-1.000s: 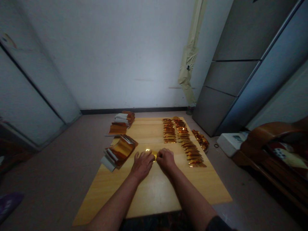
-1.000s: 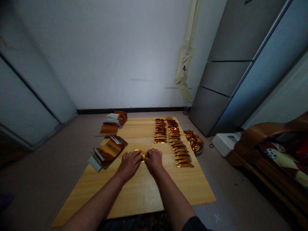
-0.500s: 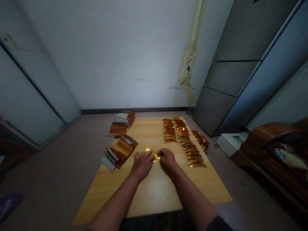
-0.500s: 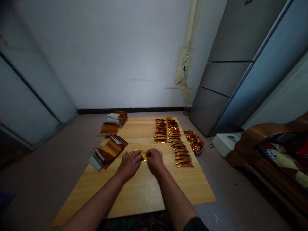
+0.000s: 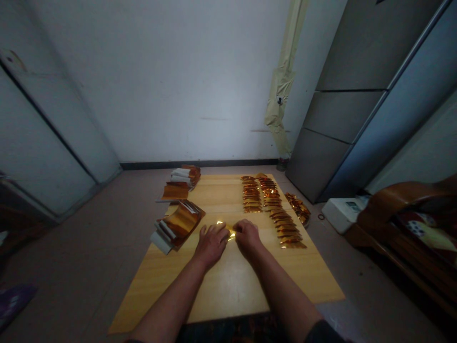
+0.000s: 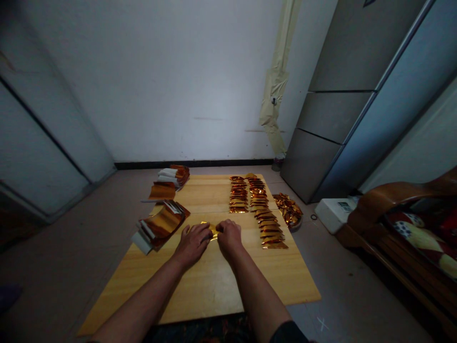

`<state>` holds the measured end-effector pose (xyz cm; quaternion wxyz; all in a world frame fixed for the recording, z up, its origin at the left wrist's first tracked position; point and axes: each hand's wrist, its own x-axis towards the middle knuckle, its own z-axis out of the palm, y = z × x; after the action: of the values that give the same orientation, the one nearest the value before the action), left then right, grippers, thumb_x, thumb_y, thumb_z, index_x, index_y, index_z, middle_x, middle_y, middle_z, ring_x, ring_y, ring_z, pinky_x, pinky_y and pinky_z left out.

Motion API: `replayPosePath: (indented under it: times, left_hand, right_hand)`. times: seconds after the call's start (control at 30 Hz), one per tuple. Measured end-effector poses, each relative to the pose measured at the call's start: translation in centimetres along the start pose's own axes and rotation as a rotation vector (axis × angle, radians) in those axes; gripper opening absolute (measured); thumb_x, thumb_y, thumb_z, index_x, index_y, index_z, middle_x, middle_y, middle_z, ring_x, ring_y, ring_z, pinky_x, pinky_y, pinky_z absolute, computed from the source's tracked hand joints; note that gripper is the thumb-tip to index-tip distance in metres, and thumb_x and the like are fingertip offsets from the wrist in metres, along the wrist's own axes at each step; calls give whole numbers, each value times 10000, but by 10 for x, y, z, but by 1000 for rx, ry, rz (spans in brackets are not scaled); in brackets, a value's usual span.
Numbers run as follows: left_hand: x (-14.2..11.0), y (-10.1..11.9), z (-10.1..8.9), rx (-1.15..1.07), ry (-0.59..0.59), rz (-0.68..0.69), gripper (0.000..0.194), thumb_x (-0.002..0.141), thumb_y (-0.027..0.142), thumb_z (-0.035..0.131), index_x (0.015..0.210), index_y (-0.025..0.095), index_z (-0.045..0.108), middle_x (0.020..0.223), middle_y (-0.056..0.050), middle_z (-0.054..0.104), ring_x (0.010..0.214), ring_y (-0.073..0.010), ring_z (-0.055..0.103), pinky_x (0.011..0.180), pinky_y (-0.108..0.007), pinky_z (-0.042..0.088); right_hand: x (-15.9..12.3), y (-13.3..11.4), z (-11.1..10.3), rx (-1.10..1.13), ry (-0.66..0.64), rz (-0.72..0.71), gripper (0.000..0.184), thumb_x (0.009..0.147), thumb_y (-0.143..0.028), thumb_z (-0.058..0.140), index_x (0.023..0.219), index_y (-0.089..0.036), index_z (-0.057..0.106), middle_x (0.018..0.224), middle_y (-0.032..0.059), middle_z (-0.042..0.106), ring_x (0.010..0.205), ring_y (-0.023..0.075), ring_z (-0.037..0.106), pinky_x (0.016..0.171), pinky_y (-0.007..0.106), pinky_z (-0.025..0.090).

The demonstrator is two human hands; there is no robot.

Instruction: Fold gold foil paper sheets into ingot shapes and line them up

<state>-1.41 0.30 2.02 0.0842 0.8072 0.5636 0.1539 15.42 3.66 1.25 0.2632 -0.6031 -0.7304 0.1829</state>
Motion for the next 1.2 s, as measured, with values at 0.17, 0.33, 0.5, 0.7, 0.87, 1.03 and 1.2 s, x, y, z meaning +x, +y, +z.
replayPosePath:
  times: [0.17, 0.33, 0.5, 0.7, 0.87, 1.03, 1.2]
  left_hand:
    - [4, -2, -1, -11, -31, 6, 253, 880, 208, 469, 1045, 325, 619, 1399, 1, 543, 1270, -245, 471, 1079, -632, 223]
    - [11, -3, -11, 31, 24, 91, 208, 915, 250, 477, 984, 325, 658, 1404, -6, 538, 1295, -261, 449, 1089, -686, 140]
    - [11, 4, -18, 93, 96, 127, 221, 919, 262, 490, 880, 292, 706, 1231, -47, 628, 1224, -272, 483, 1100, -649, 133]
    - [8, 2, -12, 61, 39, 143, 262, 938, 232, 436, 945, 238, 698, 973, -60, 675, 1004, -218, 565, 954, -434, 357]
    - [3, -6, -5, 27, 59, 163, 248, 919, 215, 471, 1053, 253, 676, 1036, -46, 683, 996, -207, 579, 920, -394, 360]
    - [-1, -12, 0, 18, 93, 159, 277, 899, 206, 505, 1123, 274, 655, 1128, -36, 677, 1036, -216, 573, 924, -416, 342]
    - [-2, -13, 6, 6, 116, 144, 271, 901, 197, 503, 1111, 267, 660, 1123, -45, 682, 1035, -215, 573, 927, -423, 339]
  right_hand:
    - [-9, 7, -8, -82, -17, -185, 252, 849, -110, 514, 830, -236, 732, 910, 47, 658, 891, 184, 527, 757, 285, 330]
    - [-20, 1, -12, -162, -38, -236, 206, 867, -143, 534, 832, -225, 720, 969, 57, 654, 923, 200, 507, 771, 312, 319]
    - [-29, -5, -7, -162, -76, -290, 198, 806, -106, 553, 872, -213, 706, 1010, 58, 655, 980, 206, 504, 835, 323, 320]
    - [-35, -10, -5, -164, -86, -378, 164, 835, -116, 537, 832, -207, 674, 923, 35, 673, 907, 185, 522, 836, 312, 317]
    - [-29, -3, -11, -105, -114, -414, 154, 873, -147, 550, 851, -221, 683, 929, 11, 694, 909, 170, 543, 833, 297, 320]
    - [-21, 3, -12, -63, -125, -442, 117, 881, -215, 599, 851, -239, 709, 997, -5, 702, 927, 168, 556, 831, 302, 316]
    - [-16, 7, -5, -110, -96, -452, 110, 881, -263, 622, 828, -248, 717, 942, 5, 692, 900, 175, 543, 788, 310, 305]
